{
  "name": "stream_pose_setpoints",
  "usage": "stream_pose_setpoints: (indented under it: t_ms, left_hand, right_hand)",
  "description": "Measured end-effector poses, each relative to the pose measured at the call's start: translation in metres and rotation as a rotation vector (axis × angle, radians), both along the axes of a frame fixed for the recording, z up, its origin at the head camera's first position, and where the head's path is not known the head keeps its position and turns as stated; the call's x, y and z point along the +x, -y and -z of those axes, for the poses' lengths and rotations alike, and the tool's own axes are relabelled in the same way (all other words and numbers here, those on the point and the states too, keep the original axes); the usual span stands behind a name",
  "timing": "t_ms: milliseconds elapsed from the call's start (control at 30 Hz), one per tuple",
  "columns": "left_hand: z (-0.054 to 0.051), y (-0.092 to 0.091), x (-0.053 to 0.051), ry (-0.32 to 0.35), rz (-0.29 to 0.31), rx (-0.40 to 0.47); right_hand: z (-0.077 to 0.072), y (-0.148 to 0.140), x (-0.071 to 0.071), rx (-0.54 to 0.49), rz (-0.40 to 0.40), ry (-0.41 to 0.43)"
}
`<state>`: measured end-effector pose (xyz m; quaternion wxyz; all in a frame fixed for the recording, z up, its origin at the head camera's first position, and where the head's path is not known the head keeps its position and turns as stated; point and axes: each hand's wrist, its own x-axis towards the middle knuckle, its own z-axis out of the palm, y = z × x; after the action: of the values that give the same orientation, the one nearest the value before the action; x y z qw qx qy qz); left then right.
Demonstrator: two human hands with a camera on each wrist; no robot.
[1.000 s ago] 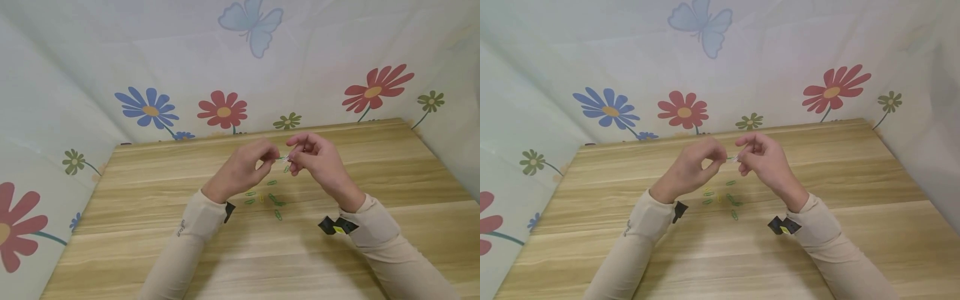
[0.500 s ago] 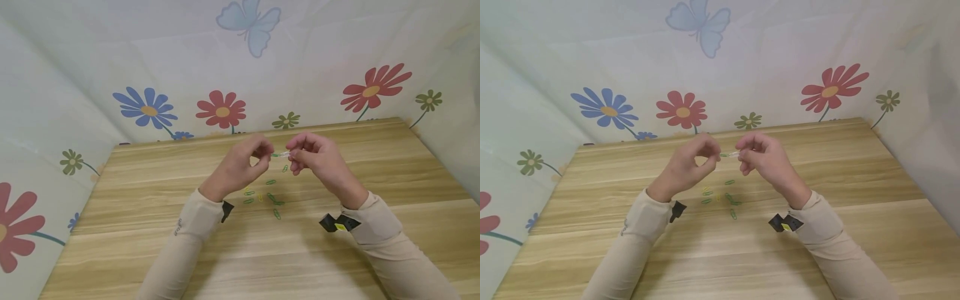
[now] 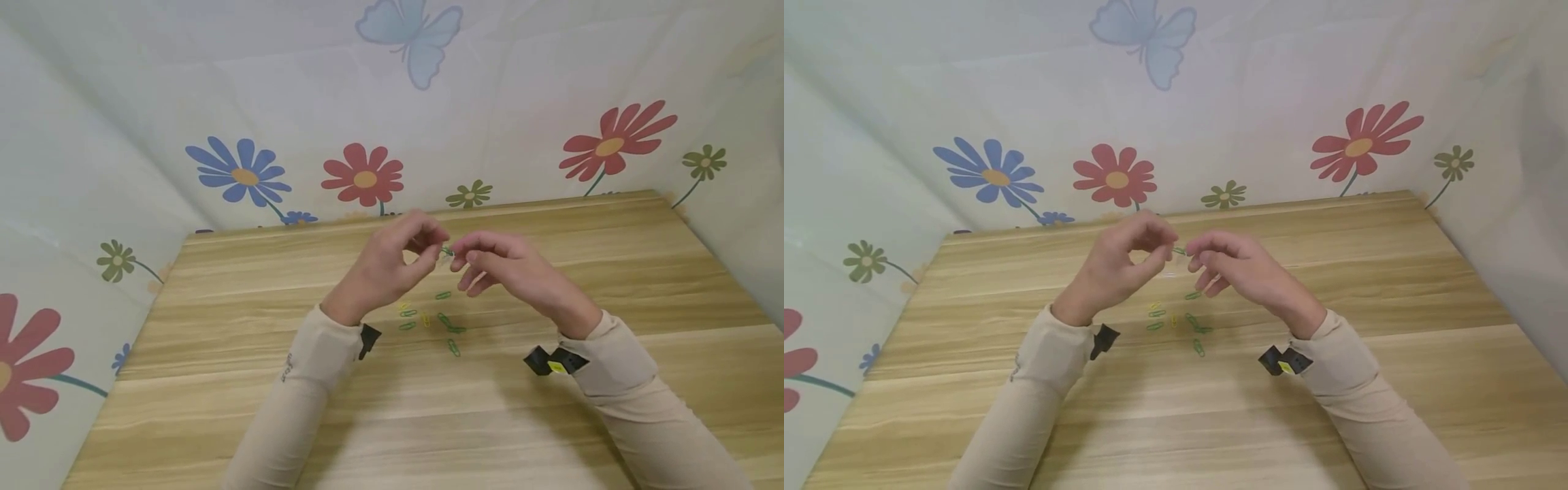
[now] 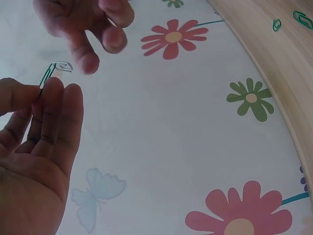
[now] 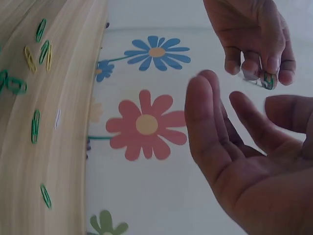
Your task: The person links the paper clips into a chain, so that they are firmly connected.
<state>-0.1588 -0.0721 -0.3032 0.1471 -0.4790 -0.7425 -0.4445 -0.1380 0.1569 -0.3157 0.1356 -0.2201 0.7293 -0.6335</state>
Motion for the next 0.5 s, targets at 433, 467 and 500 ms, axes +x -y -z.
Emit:
stream_pose_setpoints:
  t_ms: [433,467,500]
  left_hand:
    - [0.001,-0.002,-0.002,-0.105,0.017,-0.038]
    - [0.001,-0.003,-0.002,-0.112,0.014,-0.037]
    - [0.002,-0.003,-0.002,-0.12,0.01,-0.036]
  right_hand:
    - [0.012,0.004,-0.004,-0.135,-0.124,0.09]
    - [0.014,0.004,-0.005,-0.149,-0.118,0.094]
    - [0.014,0.003,-0.005,-0.167,-0.111,0.104]
